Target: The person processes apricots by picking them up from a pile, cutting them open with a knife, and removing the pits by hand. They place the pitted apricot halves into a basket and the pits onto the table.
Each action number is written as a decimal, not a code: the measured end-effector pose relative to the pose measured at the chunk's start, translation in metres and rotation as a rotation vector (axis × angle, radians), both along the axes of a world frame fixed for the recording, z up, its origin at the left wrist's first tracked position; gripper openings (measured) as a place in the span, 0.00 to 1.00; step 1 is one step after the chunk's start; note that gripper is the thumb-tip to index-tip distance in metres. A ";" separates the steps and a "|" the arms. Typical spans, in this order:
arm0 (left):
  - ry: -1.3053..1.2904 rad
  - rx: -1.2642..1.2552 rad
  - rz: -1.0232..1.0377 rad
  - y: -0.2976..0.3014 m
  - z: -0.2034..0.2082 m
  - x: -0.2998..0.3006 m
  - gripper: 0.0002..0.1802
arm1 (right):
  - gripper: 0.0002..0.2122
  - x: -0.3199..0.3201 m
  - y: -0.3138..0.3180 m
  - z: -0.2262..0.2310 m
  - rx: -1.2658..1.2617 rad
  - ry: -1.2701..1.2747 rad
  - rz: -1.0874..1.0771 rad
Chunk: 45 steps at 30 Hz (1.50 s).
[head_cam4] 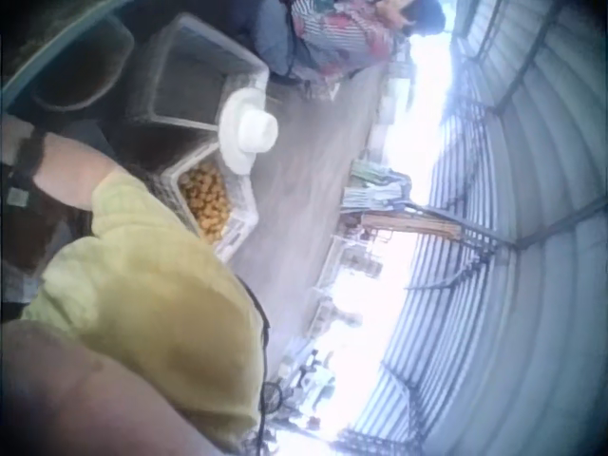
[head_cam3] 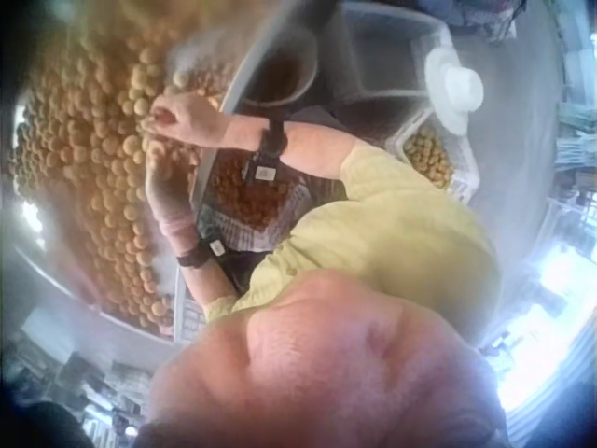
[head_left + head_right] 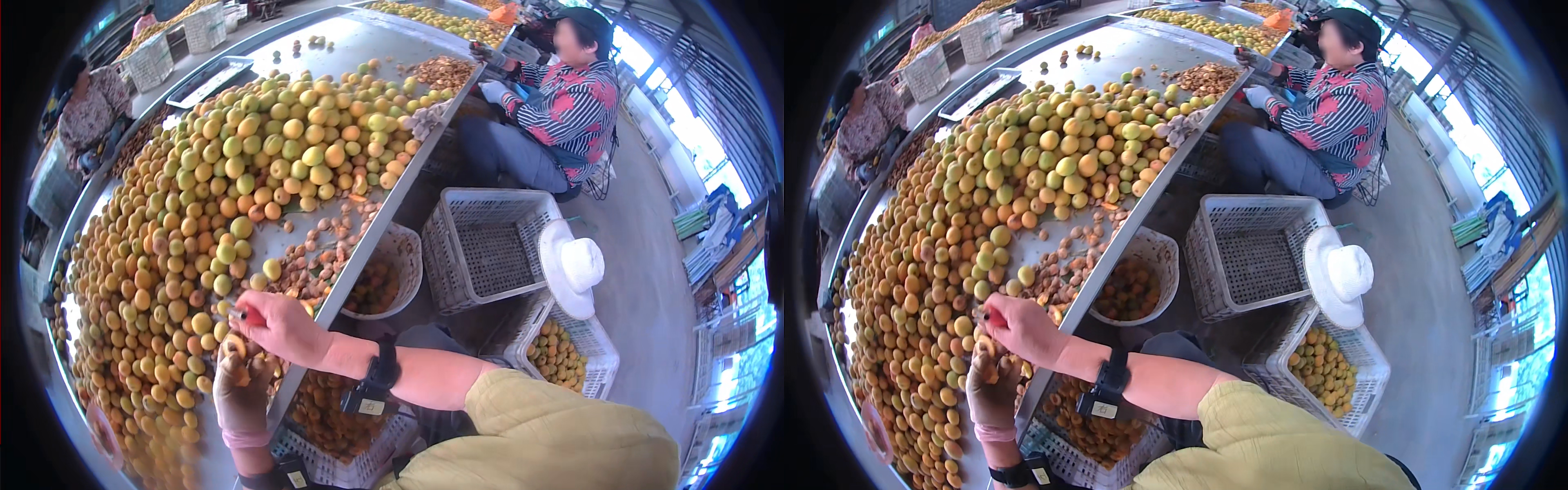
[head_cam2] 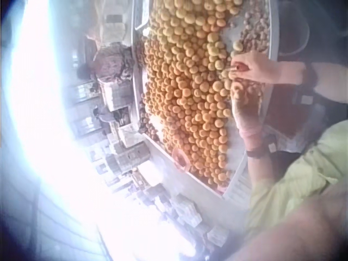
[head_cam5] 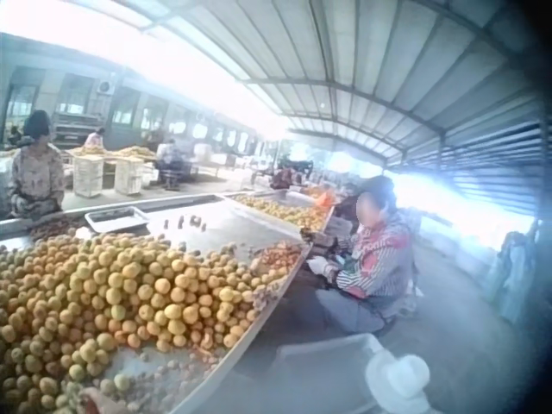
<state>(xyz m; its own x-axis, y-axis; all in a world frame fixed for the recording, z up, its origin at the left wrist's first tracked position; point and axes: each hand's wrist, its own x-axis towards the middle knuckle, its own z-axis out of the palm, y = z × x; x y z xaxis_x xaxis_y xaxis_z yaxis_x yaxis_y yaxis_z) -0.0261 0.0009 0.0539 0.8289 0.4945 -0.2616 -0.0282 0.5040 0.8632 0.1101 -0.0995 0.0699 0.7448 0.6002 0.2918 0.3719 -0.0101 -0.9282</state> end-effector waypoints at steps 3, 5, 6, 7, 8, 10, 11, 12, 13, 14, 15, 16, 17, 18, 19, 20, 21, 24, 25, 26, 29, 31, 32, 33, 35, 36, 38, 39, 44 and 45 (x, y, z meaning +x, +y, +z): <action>0.021 -0.015 0.046 0.000 -0.009 0.002 0.26 | 0.10 0.010 0.000 -0.003 -0.071 0.129 -0.162; 0.073 0.137 0.059 -0.002 -0.012 0.002 0.27 | 0.10 0.016 -0.001 -0.005 -0.048 0.231 -0.076; 0.032 0.095 0.064 -0.002 -0.013 0.002 0.26 | 0.11 0.018 -0.001 -0.006 -0.039 0.283 -0.031; 0.037 0.128 0.075 -0.003 -0.013 0.002 0.26 | 0.11 0.019 -0.002 -0.006 0.006 0.370 -0.006; 0.056 0.220 0.077 -0.003 -0.013 0.002 0.22 | 0.11 0.020 -0.001 -0.006 0.053 0.461 0.017; 0.100 0.548 0.038 -0.001 -0.013 0.002 0.21 | 0.11 0.019 0.000 -0.004 0.115 0.519 0.015; 0.096 0.589 0.032 0.000 -0.013 0.002 0.23 | 0.11 0.018 0.002 -0.003 0.145 0.558 0.005; 0.069 0.430 0.017 0.003 -0.012 0.003 0.24 | 0.10 0.017 0.003 -0.003 0.174 0.597 -0.004; 0.048 0.364 0.016 0.004 -0.012 0.003 0.25 | 0.10 0.016 0.005 -0.002 0.204 0.639 -0.004; 0.037 0.382 0.007 0.005 -0.012 0.004 0.26 | 0.10 0.015 0.006 -0.001 0.229 0.705 0.003; 0.013 0.305 -0.018 0.007 -0.011 0.005 0.26 | 0.10 0.016 0.007 -0.001 0.298 0.750 0.021; 0.051 0.275 -0.002 0.005 -0.012 0.005 0.25 | 0.09 0.016 0.008 -0.001 0.367 0.797 0.044; 0.134 0.252 0.039 0.006 -0.011 0.005 0.25 | 0.10 0.015 0.009 -0.001 0.415 0.872 0.072; 0.218 0.450 0.059 0.000 -0.013 0.003 0.24 | 0.10 0.017 0.011 -0.001 0.464 0.877 0.084; 0.118 0.072 0.085 0.000 -0.011 0.002 0.22 | 0.10 0.017 0.010 0.000 0.538 0.973 0.072; 0.088 0.203 0.035 -0.004 -0.013 0.002 0.22 | 0.11 0.019 0.011 0.001 0.523 1.029 0.041; 0.109 0.474 -0.046 -0.006 -0.012 0.002 0.23 | 0.12 0.019 0.010 0.002 0.528 1.069 0.035; -0.120 -0.247 -0.017 -0.006 -0.006 0.005 0.24 | 0.15 0.021 0.010 0.008 0.528 1.150 0.003; -0.063 -0.311 0.015 -0.005 -0.004 0.006 0.23 | 0.15 0.021 0.010 0.010 0.538 1.165 0.004; -0.081 -0.360 0.008 -0.005 -0.003 0.008 0.21 | 0.15 0.022 0.010 0.011 0.543 1.178 -0.010; -0.069 0.114 -0.030 -0.010 -0.009 0.012 0.18 | 0.15 0.024 0.011 0.009 0.533 1.215 0.009; -0.018 0.526 -0.037 -0.015 -0.017 0.009 0.15 | 0.13 0.025 0.017 0.004 0.425 1.198 0.107; -0.026 0.153 -0.001 -0.013 -0.022 0.008 0.14 | 0.12 0.020 0.018 0.002 0.411 1.130 0.142; -0.042 -0.127 0.056 -0.009 -0.026 0.006 0.14 | 0.12 0.015 0.021 0.000 0.419 1.071 0.203; -0.101 -0.285 0.024 -0.005 -0.034 -0.001 0.17 | 0.10 0.003 0.029 -0.001 0.348 0.960 0.319; -0.036 0.023 0.009 -0.002 -0.039 -0.002 0.17 | 0.10 -0.003 0.032 0.001 0.306 0.924 0.380; -0.051 -0.106 -0.042 0.005 -0.045 -0.003 0.19 | 0.11 -0.015 0.038 0.006 0.325 0.748 0.454; -0.161 -0.241 -0.079 0.007 -0.048 -0.003 0.19 | 0.12 -0.019 0.039 0.009 0.303 0.703 0.478; -0.329 -0.586 -0.042 0.005 -0.048 -0.002 0.22 | 0.15 -0.030 0.046 0.023 0.349 0.724 0.394; -0.287 -0.478 -0.008 0.003 -0.045 -0.002 0.22 | 0.15 -0.030 0.045 0.023 0.348 0.700 0.368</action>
